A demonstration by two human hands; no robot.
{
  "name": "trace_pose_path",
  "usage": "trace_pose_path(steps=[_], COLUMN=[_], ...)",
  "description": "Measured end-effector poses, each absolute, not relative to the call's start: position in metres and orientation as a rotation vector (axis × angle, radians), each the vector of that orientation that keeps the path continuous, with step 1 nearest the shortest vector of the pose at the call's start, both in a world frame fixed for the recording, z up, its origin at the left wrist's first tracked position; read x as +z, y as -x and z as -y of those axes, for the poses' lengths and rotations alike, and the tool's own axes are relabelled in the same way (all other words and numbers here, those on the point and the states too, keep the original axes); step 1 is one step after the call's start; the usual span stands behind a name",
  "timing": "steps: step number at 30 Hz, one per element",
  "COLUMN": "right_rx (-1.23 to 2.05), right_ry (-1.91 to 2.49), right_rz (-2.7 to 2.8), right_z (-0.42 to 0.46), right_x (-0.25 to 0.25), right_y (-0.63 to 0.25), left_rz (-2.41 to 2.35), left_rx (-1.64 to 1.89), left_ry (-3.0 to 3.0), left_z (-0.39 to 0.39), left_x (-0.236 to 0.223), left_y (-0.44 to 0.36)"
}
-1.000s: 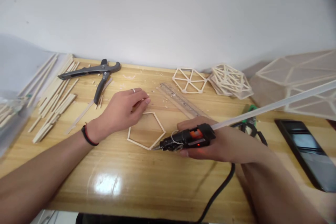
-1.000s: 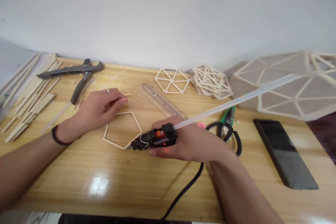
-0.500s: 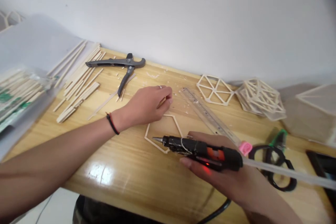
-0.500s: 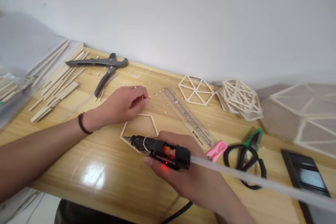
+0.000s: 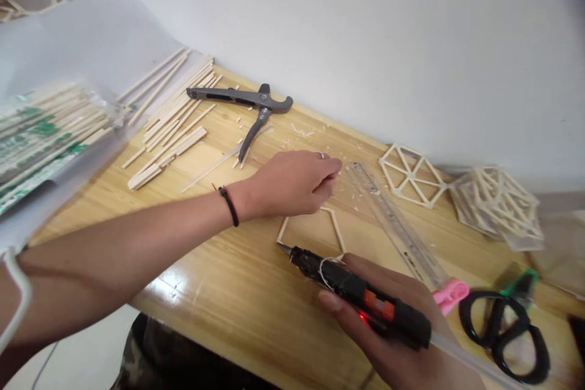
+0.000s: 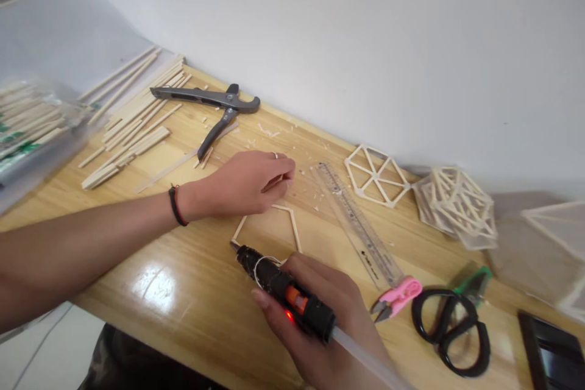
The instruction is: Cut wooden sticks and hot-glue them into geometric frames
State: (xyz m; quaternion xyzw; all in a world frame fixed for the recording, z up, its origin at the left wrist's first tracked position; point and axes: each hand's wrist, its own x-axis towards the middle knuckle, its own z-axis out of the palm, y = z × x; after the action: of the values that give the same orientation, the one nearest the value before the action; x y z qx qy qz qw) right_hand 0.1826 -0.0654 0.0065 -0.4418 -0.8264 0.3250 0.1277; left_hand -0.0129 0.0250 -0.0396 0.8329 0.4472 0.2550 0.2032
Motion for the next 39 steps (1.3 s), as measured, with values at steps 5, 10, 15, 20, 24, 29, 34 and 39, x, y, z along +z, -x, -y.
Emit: trace_pose_path(steps=[5,10,15,20,24,29,34,39], right_rx=[0.925,0.937,0.923,0.937,0.96,0.956,0.926,0.964], right_ry=[1.28,1.273,1.284,1.277,1.289,1.301,1.301,1.326], right_rz=[2.447,2.447,2.455,2.458,2.456,2.476,2.462,2.46], right_z=[0.0679,0.068,0.0679,0.067,0.0667,0.0657,0.0648,0.064], right_x=[0.0048,0.0041,0.0038,0.0034,0.003,0.003,0.0018,0.0022], right_y=[-0.1841,-0.1843,-0.1828,-0.1846,-0.1876,-0.1889,-0.1893,-0.1894], left_rz=[-1.258,-1.264,-1.269,-1.272,-1.283,-1.284,-1.294,-1.292], left_rx=[0.704,0.69,0.687,0.685,0.67,0.661,0.655,0.661], left_ry=[-2.325,-2.332,-2.341,-2.363,-2.36,-2.362,-2.365,-2.357], left_z=[-0.0246,-0.025,-0.0253,-0.0253,-0.0248,-0.025,-0.0261,-0.0252], left_x=[-0.0409,-0.0407,-0.0417,-0.0422,-0.0408,-0.0399,-0.0398,-0.0392], left_y=[0.0134,0.0123,0.0119,0.0124,0.012,0.0121,0.0128,0.0125])
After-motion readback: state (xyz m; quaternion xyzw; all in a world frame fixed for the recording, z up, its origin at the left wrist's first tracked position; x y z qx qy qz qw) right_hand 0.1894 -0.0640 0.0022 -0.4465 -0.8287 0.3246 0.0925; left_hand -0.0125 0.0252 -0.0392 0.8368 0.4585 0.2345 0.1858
